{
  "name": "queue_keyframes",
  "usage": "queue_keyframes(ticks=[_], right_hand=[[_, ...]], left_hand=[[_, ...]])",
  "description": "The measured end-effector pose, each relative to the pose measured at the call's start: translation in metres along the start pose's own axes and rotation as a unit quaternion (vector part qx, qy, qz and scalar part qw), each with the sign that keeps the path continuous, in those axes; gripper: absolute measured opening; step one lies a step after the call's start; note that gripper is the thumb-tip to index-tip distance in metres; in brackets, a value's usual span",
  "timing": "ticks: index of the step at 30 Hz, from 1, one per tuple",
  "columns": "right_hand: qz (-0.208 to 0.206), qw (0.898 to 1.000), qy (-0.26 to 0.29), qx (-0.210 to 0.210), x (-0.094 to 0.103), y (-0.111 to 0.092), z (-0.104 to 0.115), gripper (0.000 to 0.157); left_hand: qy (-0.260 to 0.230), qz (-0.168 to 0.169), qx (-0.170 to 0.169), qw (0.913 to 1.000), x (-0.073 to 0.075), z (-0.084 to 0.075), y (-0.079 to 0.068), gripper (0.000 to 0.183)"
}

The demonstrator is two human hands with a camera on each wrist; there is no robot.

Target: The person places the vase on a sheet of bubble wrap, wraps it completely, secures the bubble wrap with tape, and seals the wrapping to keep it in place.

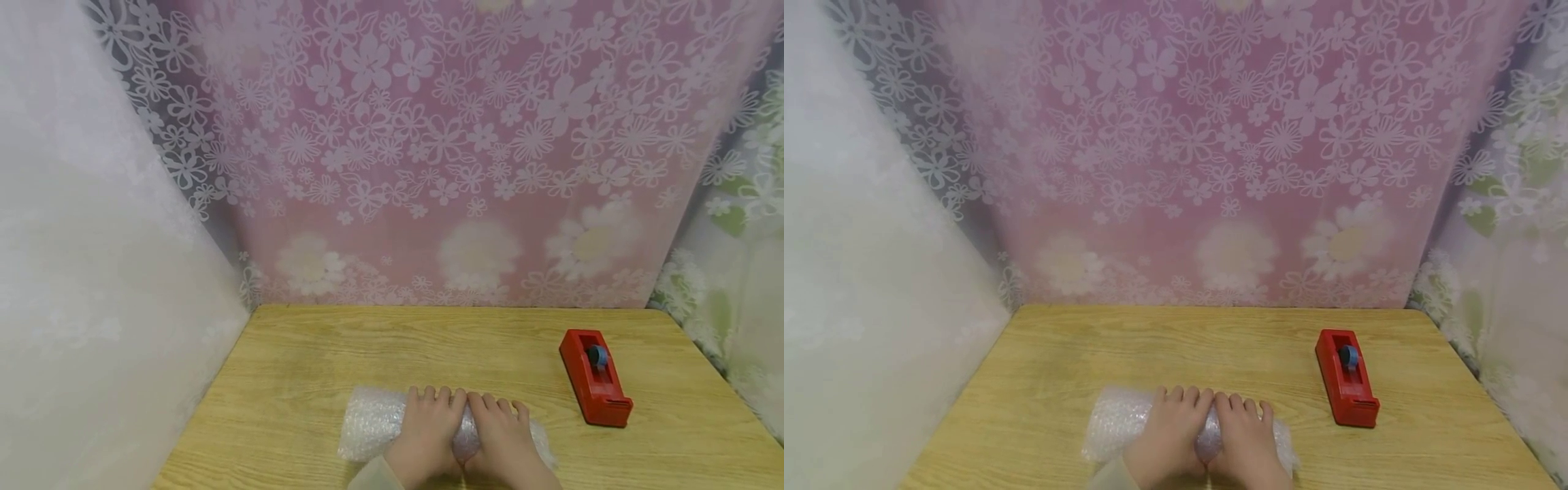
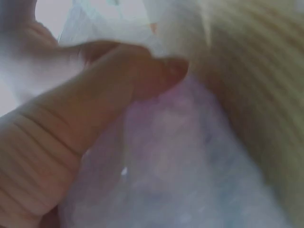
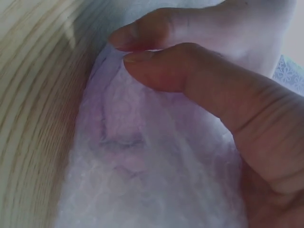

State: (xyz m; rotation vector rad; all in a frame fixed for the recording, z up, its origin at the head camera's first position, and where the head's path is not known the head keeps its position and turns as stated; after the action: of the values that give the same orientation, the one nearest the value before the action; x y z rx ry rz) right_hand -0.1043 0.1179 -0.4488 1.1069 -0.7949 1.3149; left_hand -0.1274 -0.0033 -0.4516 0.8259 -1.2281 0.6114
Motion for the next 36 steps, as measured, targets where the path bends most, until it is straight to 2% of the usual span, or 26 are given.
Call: queue_keyframes(ticks=[4, 11, 14, 22, 29, 33, 36], right_hand=[[0.01, 1.0, 0.01, -0.006, 0.0, 0.002, -0.002, 0.09], [0.027, 0.999, 0.022, -0.017, 0.003, 0.005, -0.007, 0.096], [0.041, 0.998, 0.03, -0.028, 0.002, 0.006, -0.009, 0.099], [0.036, 0.999, 0.024, -0.033, -0.001, 0.005, -0.012, 0.101], [-0.016, 0.999, -0.043, -0.024, -0.001, -0.005, -0.002, 0.098], [-0.034, 0.998, -0.045, -0.03, -0.002, -0.011, 0.004, 0.092], [-0.038, 0.998, -0.042, -0.027, -0.001, -0.013, 0.005, 0.089]], left_hand=[[0.003, -0.021, 0.003, 0.9998, -0.001, -0.004, -0.004, 0.11], [0.028, -0.108, -0.005, 0.9937, -0.01, -0.008, -0.01, 0.113], [0.029, -0.133, -0.012, 0.9907, -0.012, -0.008, -0.01, 0.11], [0.028, -0.12, -0.023, 0.9922, -0.01, -0.008, -0.006, 0.101], [0.033, -0.113, -0.022, 0.9928, -0.007, -0.011, -0.005, 0.101], [0.049, -0.098, -0.014, 0.9939, -0.006, -0.015, -0.005, 0.098], [0.059, -0.103, -0.005, 0.9929, -0.005, -0.018, -0.004, 0.096]])
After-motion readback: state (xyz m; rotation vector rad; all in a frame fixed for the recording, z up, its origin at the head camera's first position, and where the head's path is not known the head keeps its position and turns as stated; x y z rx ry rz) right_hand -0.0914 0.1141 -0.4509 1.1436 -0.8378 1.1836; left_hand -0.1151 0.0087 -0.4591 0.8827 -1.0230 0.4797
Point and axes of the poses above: each hand's wrist, its own y-axis towards the middle knuckle, its own x-axis out of the back of the hand, z = x × y, the point moved 2 cm from there along y, towards the middle knuckle, and after that the axes turned 11 degrees about -z, right-handed, at the moved point
